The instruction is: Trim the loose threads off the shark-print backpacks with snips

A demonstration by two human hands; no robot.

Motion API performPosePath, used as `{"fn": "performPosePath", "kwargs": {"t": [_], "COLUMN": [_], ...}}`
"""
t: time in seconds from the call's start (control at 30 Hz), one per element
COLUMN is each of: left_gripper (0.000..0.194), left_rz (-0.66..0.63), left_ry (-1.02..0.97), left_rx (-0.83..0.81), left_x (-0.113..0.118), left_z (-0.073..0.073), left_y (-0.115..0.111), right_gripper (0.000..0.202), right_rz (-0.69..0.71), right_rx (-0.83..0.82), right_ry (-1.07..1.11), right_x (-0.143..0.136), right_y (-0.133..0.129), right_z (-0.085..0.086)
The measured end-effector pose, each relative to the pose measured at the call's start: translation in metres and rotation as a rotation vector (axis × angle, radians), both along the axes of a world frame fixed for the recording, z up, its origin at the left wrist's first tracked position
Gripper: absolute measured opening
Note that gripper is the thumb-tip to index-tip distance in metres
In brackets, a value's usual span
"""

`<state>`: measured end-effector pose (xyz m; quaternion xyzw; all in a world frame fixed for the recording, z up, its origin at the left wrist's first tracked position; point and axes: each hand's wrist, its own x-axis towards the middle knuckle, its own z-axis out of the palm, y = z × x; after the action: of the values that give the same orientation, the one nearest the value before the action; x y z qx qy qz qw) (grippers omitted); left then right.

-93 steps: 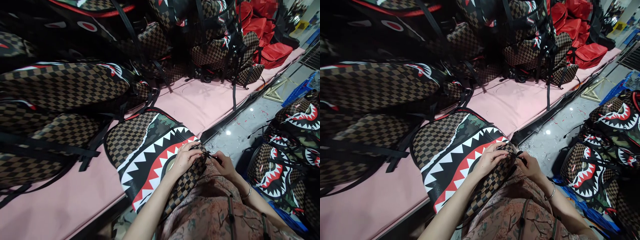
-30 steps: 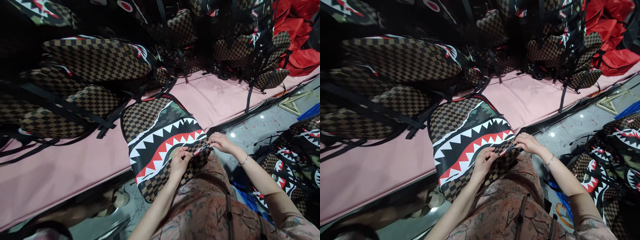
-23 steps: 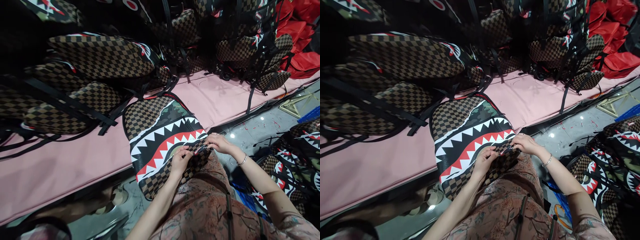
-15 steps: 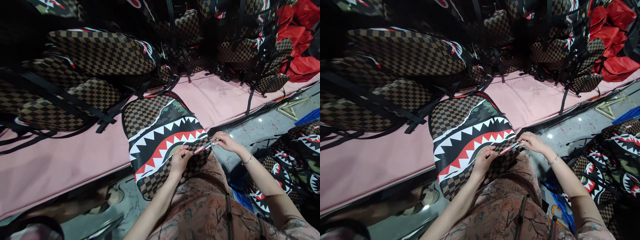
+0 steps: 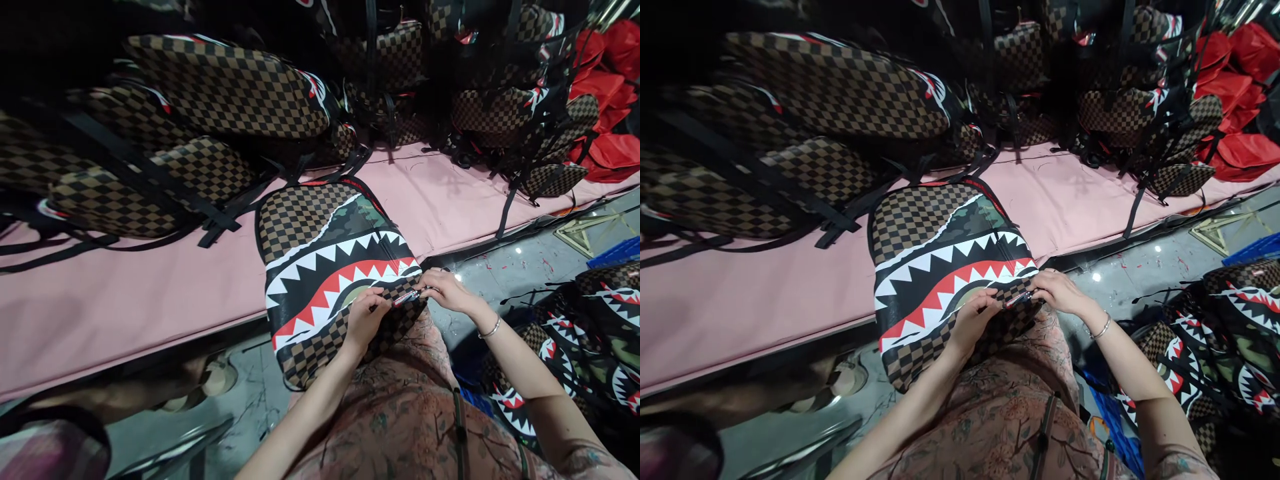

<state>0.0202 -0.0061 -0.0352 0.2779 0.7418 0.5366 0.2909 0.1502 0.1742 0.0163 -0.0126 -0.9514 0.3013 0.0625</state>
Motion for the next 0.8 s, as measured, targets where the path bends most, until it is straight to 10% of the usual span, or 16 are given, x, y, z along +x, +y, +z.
{"fn": "performPosePath", "kwargs": {"t": [0.37,0.8], "left_gripper": [0.022,0.02], "left_rz": [-0.002,-0.013], "left_ry": [0.004,0.018], "left_rx": [0.029,0.004], "left_x": [-0.002,-0.002], "left_z": [0.003,0.002], "left_y": [-0.003,-0.001], "right_gripper": [0.024,0.02], "right_rz": [-0.149,-0.015], "right_rx": [-0.111,-0.036], "right_ry": [0.048,-0.005], "right_x": [0.026,-0.001], "right_y": [0.024,0.0], "right_z": [-0.005,0.002]}}
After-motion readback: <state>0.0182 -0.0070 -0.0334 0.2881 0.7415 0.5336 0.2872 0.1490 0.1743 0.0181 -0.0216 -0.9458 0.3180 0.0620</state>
